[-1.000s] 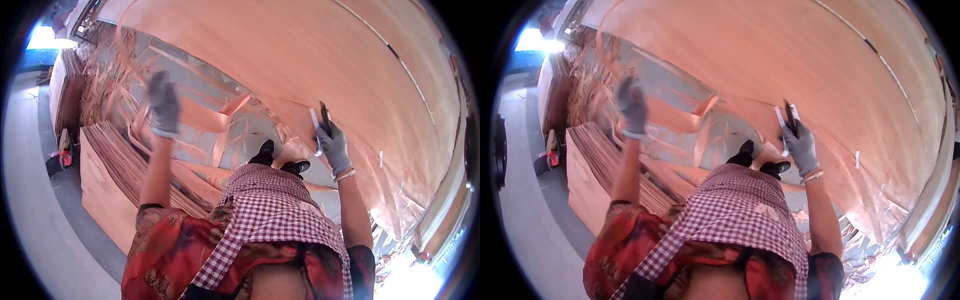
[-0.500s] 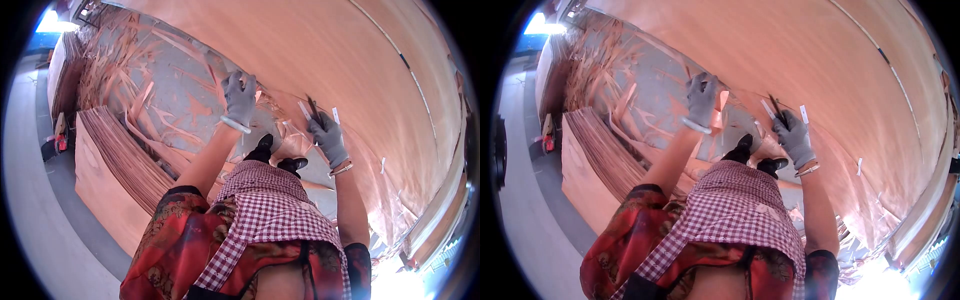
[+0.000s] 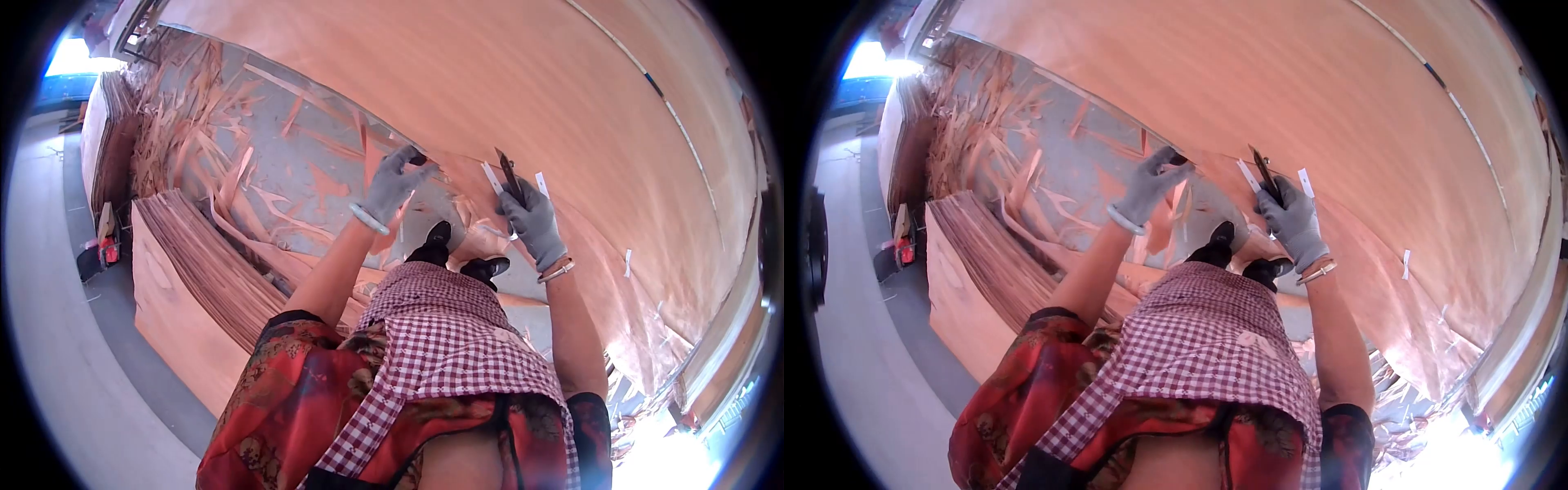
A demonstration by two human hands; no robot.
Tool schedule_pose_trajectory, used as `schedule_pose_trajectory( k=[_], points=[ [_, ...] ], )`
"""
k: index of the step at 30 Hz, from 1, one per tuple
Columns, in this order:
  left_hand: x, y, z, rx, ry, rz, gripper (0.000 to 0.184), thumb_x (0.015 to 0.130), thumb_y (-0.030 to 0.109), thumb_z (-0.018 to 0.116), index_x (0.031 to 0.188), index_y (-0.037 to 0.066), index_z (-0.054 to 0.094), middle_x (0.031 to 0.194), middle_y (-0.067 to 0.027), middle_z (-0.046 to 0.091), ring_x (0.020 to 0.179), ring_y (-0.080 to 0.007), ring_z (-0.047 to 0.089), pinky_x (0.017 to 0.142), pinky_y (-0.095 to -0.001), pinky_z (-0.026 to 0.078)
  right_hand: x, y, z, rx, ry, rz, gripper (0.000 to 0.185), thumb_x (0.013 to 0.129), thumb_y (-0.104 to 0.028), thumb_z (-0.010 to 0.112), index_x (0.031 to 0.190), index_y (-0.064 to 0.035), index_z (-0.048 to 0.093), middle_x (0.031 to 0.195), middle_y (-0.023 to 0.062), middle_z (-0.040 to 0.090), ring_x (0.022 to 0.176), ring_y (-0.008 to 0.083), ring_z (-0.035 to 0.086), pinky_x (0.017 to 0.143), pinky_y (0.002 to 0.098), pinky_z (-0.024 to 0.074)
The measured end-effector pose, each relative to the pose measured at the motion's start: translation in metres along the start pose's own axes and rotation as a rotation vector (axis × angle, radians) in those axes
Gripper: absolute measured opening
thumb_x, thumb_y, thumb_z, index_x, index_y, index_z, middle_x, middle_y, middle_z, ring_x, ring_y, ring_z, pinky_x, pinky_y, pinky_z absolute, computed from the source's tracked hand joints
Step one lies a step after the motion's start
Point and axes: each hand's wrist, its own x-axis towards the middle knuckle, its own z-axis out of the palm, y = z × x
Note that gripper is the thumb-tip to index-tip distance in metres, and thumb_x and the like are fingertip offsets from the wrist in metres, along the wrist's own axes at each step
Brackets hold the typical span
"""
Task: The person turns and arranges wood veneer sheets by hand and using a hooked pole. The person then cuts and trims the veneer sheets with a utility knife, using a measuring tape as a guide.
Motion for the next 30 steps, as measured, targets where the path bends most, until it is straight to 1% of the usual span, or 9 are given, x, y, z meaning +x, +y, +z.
schedule_pose_trajectory(
  k=[4, 7, 10, 13, 17, 20, 25, 28, 30],
  points=[
    [-0.002, 0.013, -0.008, 0.104, -0.011, 0.149, 0.021, 0.08, 0.018, 0.065, 0.093, 0.001, 0.063, 0.082, -0.0046, 0.06, 0.077, -0.0196, 0.058, 0.072, -0.0281, 0.045, 0.001, -0.001, -0.002, -0.002, -0.017, -0.012, 0.017, 0.087, -0.014, 0.056, 0.091, 0.0024, 0.057, 0.068, 0.0037, 0.059, 0.059, 0.0081, 0.054, 0.051, 0.0229, 0.0427],
    [-0.007, 0.041, -0.007, -0.035, -0.007, -0.266, 0.018, 0.084, 0.011, 0.061, 0.101, 0.004, 0.06, 0.086, -0.0014, 0.058, 0.081, -0.0113, 0.056, 0.065, -0.0232, 0.046, -0.001, -0.005, 0.0, 0.053, -0.015, 0.017, 0.017, 0.087, -0.014, 0.056, 0.092, 0.0021, 0.057, 0.069, 0.0037, 0.059, 0.058, 0.0078, 0.053, 0.05, 0.0224, 0.0422],
    [0.006, 0.008, -0.014, 0.334, 0.288, 0.363, 0.016, 0.087, 0.014, 0.055, 0.099, 0.004, 0.059, 0.084, -0.0034, 0.059, 0.073, -0.0126, 0.059, 0.055, -0.0229, 0.045, 0.0, -0.004, -0.002, 0.069, -0.031, 0.053, 0.017, 0.087, -0.014, 0.057, 0.093, 0.002, 0.057, 0.07, 0.0034, 0.059, 0.059, 0.0077, 0.053, 0.051, 0.0219, 0.0423],
    [0.013, 0.076, -0.018, -0.493, 0.329, -0.352, 0.016, 0.09, 0.017, 0.049, 0.094, 0.004, 0.057, 0.08, -0.0057, 0.061, 0.066, -0.0142, 0.06, 0.052, -0.0227, 0.044, -0.002, -0.006, -0.003, 0.06, -0.043, 0.042, 0.016, 0.087, -0.013, 0.057, 0.093, 0.0021, 0.057, 0.072, 0.0033, 0.059, 0.061, 0.0078, 0.054, 0.053, 0.0215, 0.043],
    [0.026, 0.074, -0.026, -0.749, 0.244, -0.465, 0.014, 0.091, 0.016, 0.048, 0.09, 0.004, 0.056, 0.076, -0.0073, 0.061, 0.06, -0.0152, 0.06, 0.047, -0.0236, 0.044, 0.002, 0.004, -0.004, 0.022, -0.06, 0.007, 0.015, 0.087, -0.011, 0.057, 0.093, 0.0024, 0.056, 0.073, 0.003, 0.058, 0.063, 0.0082, 0.056, 0.055, 0.0213, 0.044],
    [0.031, 0.068, -0.033, -0.967, 0.171, -0.545, 0.011, 0.09, 0.016, 0.05, 0.089, 0.006, 0.055, 0.074, -0.0075, 0.06, 0.056, -0.0152, 0.059, 0.045, -0.0218, 0.042, 0.002, 0.002, -0.005, 0.081, -0.086, 0.023, 0.02, 0.087, -0.012, 0.057, 0.102, 0.001, 0.057, 0.078, 0.0033, 0.062, 0.069, 0.0093, 0.06, 0.061, 0.0223, 0.0464],
    [0.037, 0.069, -0.036, -1.149, 0.138, -0.569, 0.01, 0.088, 0.016, 0.054, 0.092, 0.006, 0.053, 0.075, -0.006, 0.06, 0.055, -0.0143, 0.057, 0.045, -0.0214, 0.042, -0.001, -0.008, -0.003, 0.088, -0.056, 0.038, 0.015, 0.087, -0.01, 0.056, 0.094, 0.003, 0.056, 0.072, 0.0029, 0.058, 0.066, 0.0087, 0.058, 0.058, 0.0214, 0.0458],
    [0.026, 0.074, -0.025, -0.776, 0.27, -0.306, 0.014, 0.087, 0.018, 0.058, 0.093, 0.006, 0.052, 0.076, -0.0037, 0.058, 0.056, -0.0117, 0.055, 0.046, -0.0212, 0.042, -0.004, -0.014, -0.002, 0.098, -0.056, 0.064, 0.015, 0.087, -0.01, 0.056, 0.094, 0.0028, 0.056, 0.073, 0.003, 0.058, 0.065, 0.0085, 0.057, 0.056, 0.0215, 0.0449],
    [0.014, 0.086, -0.015, -0.553, 0.301, -0.309, 0.016, 0.086, 0.018, 0.059, 0.093, 0.006, 0.052, 0.077, -0.0017, 0.056, 0.056, -0.0095, 0.054, 0.047, -0.021, 0.042, -0.004, -0.015, -0.005, 0.113, -0.061, 0.079, 0.015, 0.087, -0.01, 0.055, 0.094, 0.0025, 0.056, 0.073, 0.0032, 0.059, 0.064, 0.0082, 0.056, 0.055, 0.0216, 0.044]
  ],
)
